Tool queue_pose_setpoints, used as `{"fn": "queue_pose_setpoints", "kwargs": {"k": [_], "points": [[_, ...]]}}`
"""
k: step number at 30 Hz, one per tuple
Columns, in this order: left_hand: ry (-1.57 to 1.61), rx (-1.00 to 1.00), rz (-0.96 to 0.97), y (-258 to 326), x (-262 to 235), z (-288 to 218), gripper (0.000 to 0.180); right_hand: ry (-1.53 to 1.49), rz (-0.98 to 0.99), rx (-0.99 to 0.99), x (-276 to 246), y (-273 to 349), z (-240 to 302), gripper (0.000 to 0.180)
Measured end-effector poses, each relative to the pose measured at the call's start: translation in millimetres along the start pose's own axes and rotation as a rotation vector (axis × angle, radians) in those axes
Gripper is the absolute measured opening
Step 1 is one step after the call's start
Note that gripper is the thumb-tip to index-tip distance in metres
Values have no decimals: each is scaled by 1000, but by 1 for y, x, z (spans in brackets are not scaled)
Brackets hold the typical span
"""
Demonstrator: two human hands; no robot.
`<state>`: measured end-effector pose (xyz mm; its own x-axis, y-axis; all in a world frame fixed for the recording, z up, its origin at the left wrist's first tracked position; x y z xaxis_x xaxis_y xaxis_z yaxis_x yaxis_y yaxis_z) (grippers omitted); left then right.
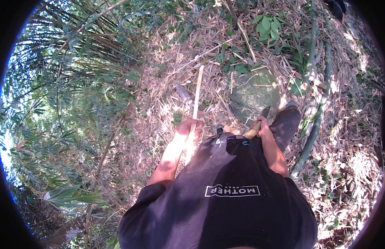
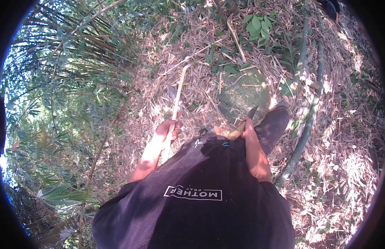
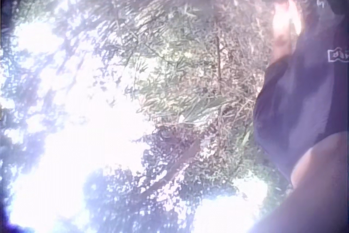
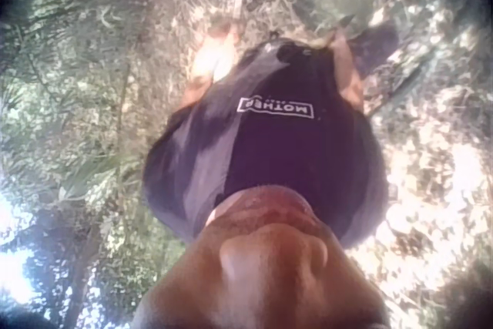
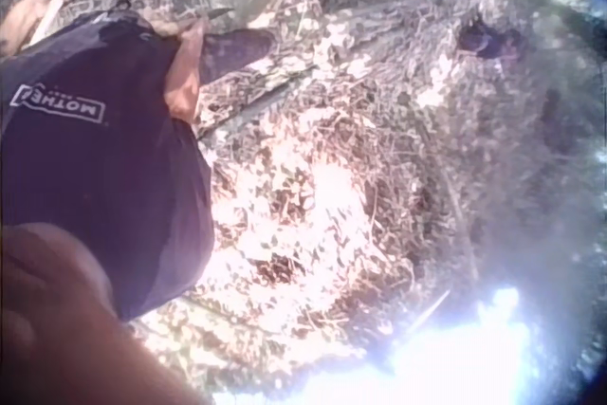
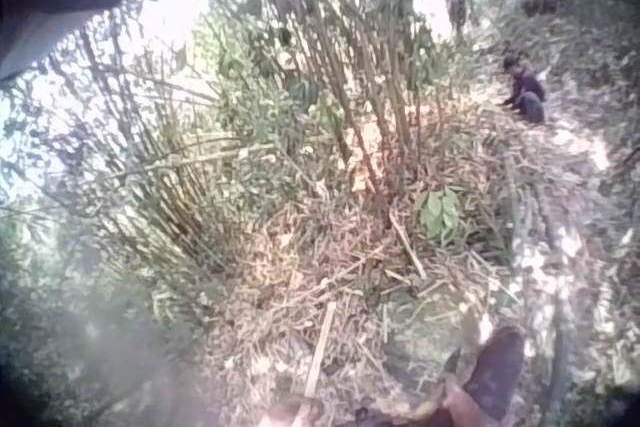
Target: The person uses a machete to shave a long, thin bamboo stick, repeatedly scraping the blade along the stick's length to smooth and thin it. The person holds the stick with one hand and the tool with the other, working in a forest setting.
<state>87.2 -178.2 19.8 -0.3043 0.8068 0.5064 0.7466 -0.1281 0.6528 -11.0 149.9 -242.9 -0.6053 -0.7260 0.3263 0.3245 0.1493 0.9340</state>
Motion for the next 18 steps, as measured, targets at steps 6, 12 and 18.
{"fn": "queue_pose_setpoints", "kwargs": {"k": [6,12,18], "points": [[-151,-17,37,-1,9,0,41,23,28,-4,6,3,4,16],[-142,-58,-55,-3,6,-3,41,205,116,119,22,5,2,12],[-131,15,-15,2,16,-12,47,459,339,-333,120,95,23,11]]}}
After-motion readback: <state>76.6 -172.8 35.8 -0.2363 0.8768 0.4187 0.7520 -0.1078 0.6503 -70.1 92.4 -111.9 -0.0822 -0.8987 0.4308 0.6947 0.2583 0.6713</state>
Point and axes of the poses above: each hand's wrist, its own y-axis away from the middle knuckle, its own x-axis out of the palm, z = x × y, the point moved 8 cm from there along -y, towards the middle knuckle, and after that the axes turned 12 degrees about -y, right-handed, at the moved point
